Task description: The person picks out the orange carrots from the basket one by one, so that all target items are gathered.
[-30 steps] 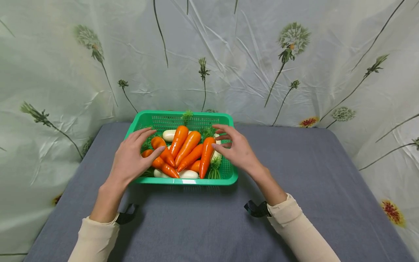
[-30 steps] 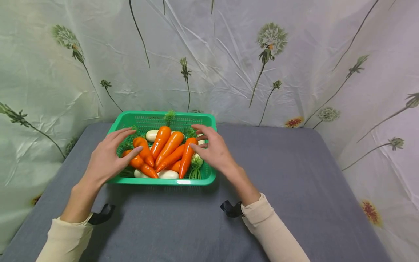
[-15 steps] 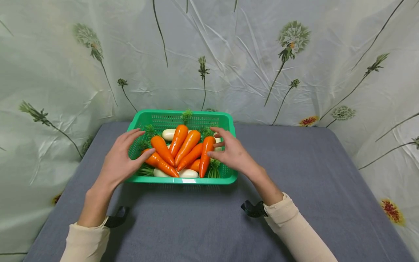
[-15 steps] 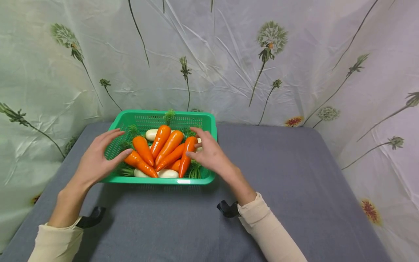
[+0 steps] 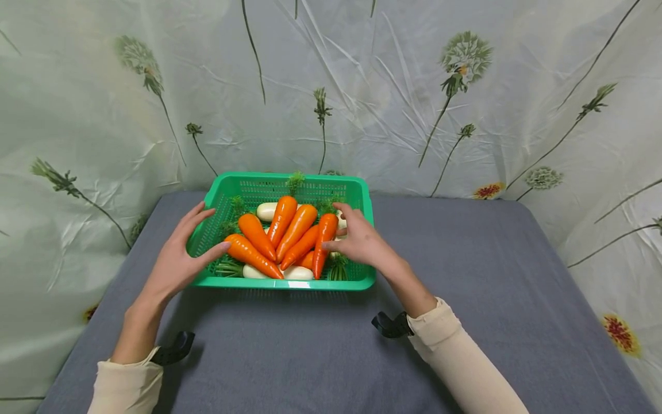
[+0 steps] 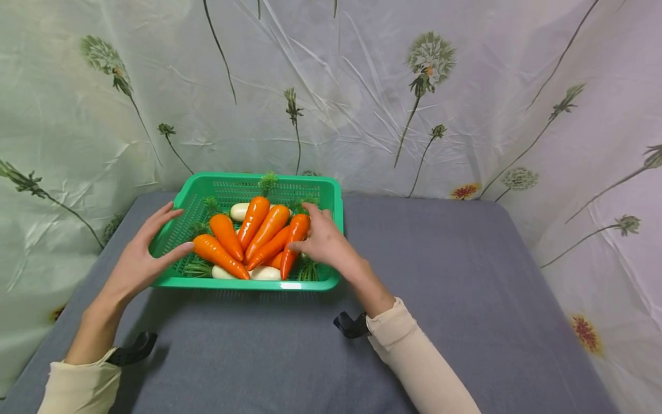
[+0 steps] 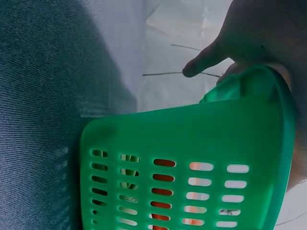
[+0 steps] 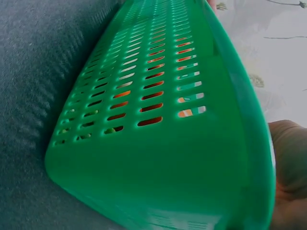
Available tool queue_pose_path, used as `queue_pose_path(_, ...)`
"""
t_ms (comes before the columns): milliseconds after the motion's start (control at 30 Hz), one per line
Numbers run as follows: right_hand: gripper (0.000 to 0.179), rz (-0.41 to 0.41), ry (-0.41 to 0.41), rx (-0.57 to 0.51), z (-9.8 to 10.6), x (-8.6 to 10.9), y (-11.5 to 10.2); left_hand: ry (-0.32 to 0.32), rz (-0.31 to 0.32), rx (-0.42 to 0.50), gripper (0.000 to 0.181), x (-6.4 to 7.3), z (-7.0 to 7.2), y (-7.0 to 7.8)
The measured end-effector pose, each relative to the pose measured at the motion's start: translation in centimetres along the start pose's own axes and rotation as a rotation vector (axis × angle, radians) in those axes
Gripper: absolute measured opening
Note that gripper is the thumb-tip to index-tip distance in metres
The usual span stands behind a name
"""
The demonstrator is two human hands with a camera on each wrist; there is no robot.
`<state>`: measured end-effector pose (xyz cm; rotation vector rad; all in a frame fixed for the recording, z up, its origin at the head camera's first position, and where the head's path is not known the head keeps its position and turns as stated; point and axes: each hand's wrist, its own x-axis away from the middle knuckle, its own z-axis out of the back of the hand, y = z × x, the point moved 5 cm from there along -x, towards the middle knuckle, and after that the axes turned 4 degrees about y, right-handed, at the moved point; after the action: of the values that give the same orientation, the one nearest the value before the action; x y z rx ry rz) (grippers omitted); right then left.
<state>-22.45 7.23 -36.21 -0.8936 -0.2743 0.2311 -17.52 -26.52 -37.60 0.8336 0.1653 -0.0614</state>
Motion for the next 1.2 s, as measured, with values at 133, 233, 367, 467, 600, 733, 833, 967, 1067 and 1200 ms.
queue_pose_path(133,0.096,-0.013,-0.033,-0.053,-0.3,-0.6,0.2,-0.022,0.023,0.028,0.082,0.1,0.1,-0.5)
queue_pose_path(233,0.096,-0.03,-0.049,-0.077,-0.5,-0.9,0.3,-0.047,0.031,0.039,0.086,0.3,0.0,-0.8)
queue_pose_path(367,0.093,-0.036,-0.062,-0.089,-0.8,-1.2,0.2,-0.077,0.046,0.062,0.087,0.5,-0.1,-1.4)
queue_pose_path(467,0.09,-0.026,-0.072,-0.094,-1.0,-1.4,0.1,-0.089,0.064,0.079,0.088,0.6,0.1,-1.6)
queue_pose_path(600,0.085,-0.014,-0.07,-0.073,-1.2,-1.6,0.1,-0.129,0.102,0.086,0.091,1.0,0.1,-2.1)
queue_pose_path(733,0.081,-0.017,-0.081,-0.064,-1.6,-1.9,0.3,-0.188,0.132,0.084,0.095,1.4,0.0,-2.7)
queue_pose_path(833,0.081,-0.015,-0.078,-0.037,-1.9,-2.1,0.1,-0.207,0.126,0.098,0.098,1.6,0.1,-3.0)
queue_pose_path(967,0.083,-0.005,-0.044,0.016,-2.2,-2.4,-0.1,-0.216,0.101,0.103,0.108,1.7,0.3,-3.2)
queue_pose_path(1067,0.083,-0.009,-0.017,-0.004,-2.3,-2.6,0.0,-0.229,0.084,0.106,0.113,1.6,0.3,-3.1)
queue_pose_path(1200,0.084,-0.023,0.007,-0.118,-2.1,-2.6,0.2,-0.251,0.066,0.122,0.114,1.4,0.3,-2.8)
